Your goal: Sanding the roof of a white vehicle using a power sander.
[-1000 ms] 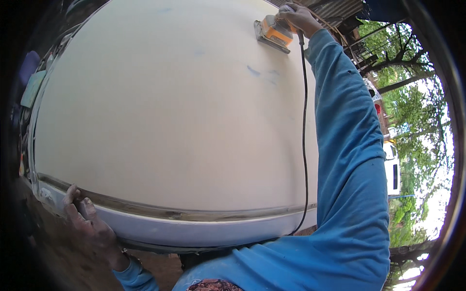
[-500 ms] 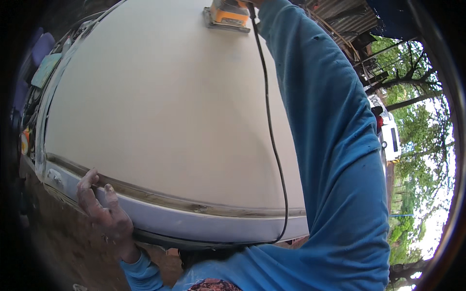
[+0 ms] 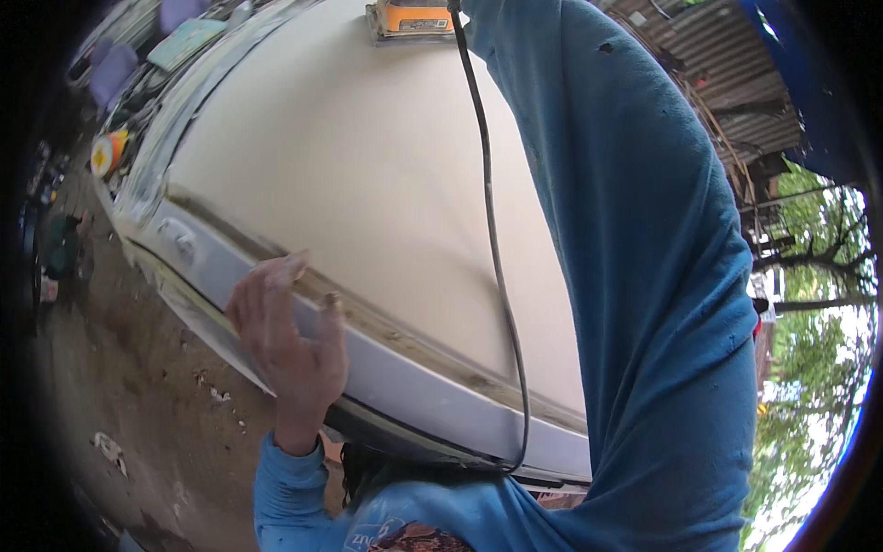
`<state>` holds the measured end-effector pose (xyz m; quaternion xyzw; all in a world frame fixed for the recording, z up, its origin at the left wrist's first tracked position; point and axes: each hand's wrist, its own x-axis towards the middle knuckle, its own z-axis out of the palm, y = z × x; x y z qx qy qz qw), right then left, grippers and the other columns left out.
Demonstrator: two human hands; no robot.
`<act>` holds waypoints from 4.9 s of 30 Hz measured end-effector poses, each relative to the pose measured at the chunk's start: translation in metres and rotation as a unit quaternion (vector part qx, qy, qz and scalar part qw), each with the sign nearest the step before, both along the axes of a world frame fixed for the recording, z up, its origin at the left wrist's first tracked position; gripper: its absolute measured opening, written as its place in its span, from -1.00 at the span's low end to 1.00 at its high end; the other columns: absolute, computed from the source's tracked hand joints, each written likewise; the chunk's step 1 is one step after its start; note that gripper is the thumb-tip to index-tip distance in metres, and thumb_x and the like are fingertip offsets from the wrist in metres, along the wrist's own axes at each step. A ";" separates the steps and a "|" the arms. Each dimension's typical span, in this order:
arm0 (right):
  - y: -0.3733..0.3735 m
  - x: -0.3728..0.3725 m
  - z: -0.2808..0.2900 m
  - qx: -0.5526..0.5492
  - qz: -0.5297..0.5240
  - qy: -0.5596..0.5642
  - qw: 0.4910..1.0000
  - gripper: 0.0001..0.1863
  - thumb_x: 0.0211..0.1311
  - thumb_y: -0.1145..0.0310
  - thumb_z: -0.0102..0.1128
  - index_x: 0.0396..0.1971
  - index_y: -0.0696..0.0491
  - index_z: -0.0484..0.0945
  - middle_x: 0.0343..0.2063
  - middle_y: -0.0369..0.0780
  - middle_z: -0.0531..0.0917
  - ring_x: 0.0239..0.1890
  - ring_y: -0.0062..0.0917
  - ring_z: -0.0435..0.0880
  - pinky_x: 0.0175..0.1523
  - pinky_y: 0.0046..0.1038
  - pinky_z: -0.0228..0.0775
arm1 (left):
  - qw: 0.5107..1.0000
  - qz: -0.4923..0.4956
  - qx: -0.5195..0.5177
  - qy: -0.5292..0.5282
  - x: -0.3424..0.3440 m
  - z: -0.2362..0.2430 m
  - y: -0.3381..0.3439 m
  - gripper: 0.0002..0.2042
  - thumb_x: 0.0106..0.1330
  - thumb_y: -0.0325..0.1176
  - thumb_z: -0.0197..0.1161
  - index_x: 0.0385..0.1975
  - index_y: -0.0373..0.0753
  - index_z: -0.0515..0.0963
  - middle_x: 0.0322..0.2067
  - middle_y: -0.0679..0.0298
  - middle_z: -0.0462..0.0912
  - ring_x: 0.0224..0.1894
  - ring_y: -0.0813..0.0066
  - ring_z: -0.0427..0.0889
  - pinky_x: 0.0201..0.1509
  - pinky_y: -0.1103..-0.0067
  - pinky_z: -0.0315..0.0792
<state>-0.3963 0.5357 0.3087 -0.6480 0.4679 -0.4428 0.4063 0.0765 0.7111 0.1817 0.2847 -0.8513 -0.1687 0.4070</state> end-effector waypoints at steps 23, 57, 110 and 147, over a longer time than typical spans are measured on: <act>-0.078 0.181 -0.005 -0.456 0.070 0.739 0.491 -0.97 -0.07 0.32 0.34 -0.60 -0.18 0.71 -0.54 -0.33 0.71 -0.40 -0.35 0.75 -0.32 -0.31 0.60 | 0.999 -0.010 0.017 0.028 -0.003 0.002 0.006 -0.62 0.27 -0.18 0.26 0.04 -0.20 0.57 -0.16 0.16 0.58 -0.03 0.18 0.54 0.11 0.24 0.22; 0.631 -0.097 0.035 0.193 -0.683 0.287 0.644 -0.25 -0.10 0.23 0.54 0.20 0.10 0.58 0.00 -0.11 0.68 0.04 -0.35 0.67 0.19 -0.42 0.49 | 0.989 -0.003 0.142 0.038 0.006 -0.021 -0.014 -0.71 0.48 -0.50 0.05 0.13 -0.39 0.52 0.02 0.10 0.57 0.09 0.28 0.54 0.28 0.40 0.39; 0.664 0.050 0.038 0.237 -0.725 0.274 0.586 -0.30 -0.06 0.07 0.50 0.17 -0.03 0.62 0.06 -0.06 0.72 0.04 -0.21 0.75 0.18 -0.32 0.61 | 0.997 -0.024 0.064 0.034 -0.003 -0.052 -0.062 -0.71 0.44 -0.38 0.16 0.01 -0.46 0.59 -0.03 -0.06 0.68 0.02 0.08 0.63 0.21 0.29 0.48; -0.059 0.279 0.013 0.132 -0.327 0.504 0.789 -0.34 0.06 -0.06 0.38 0.12 0.03 0.66 0.13 -0.09 0.69 0.19 -0.21 0.65 0.24 -0.24 0.51 | 0.998 -0.020 0.047 0.039 0.010 0.005 0.010 -0.66 0.24 -0.28 0.33 -0.03 -0.27 0.53 -0.10 0.13 0.57 0.04 0.11 0.50 0.16 0.20 0.23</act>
